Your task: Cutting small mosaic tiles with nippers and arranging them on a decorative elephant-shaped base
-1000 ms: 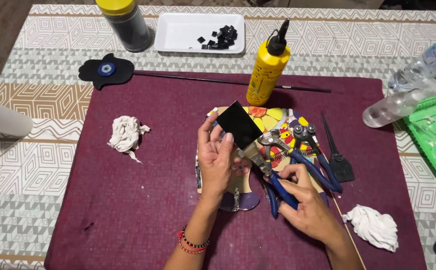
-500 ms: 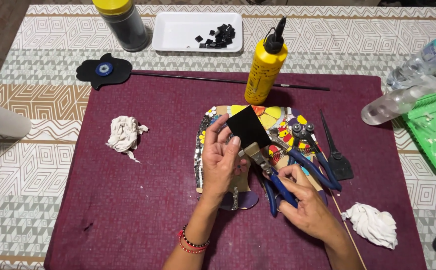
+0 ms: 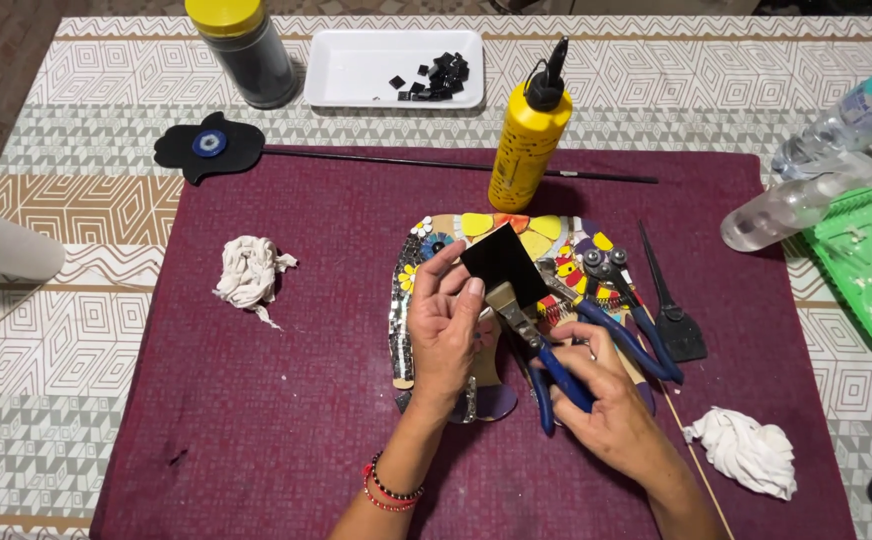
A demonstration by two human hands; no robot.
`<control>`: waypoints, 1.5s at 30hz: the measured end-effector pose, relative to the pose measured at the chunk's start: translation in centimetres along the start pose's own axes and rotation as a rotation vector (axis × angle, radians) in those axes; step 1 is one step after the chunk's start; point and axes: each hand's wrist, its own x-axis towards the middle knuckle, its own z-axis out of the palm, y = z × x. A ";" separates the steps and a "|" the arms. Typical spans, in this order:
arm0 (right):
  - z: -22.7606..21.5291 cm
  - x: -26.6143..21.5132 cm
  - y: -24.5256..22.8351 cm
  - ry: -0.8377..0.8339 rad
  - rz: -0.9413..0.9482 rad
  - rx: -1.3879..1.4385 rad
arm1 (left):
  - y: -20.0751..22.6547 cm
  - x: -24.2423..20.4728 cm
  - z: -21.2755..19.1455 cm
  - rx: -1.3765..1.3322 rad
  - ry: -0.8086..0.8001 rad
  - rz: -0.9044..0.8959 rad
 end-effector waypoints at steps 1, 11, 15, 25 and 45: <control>0.2 -0.1 0.3 0.000 0.003 0.000 | 0.2 -0.2 0.2 0.000 0.000 -0.003; -0.3 0.2 -1.8 -0.139 0.433 -0.159 | 0.6 -1.9 1.1 -0.018 0.115 0.067; 0.2 -0.3 0.6 -0.131 0.404 -0.177 | 0.4 -1.8 1.2 -0.023 0.111 0.069; -0.4 -0.3 0.6 -0.150 0.402 -0.118 | -0.5 -1.8 1.1 -0.079 0.049 0.061; -1.6 -0.2 -0.1 -0.214 0.327 -0.145 | -0.4 -0.4 0.8 -0.050 0.202 -0.005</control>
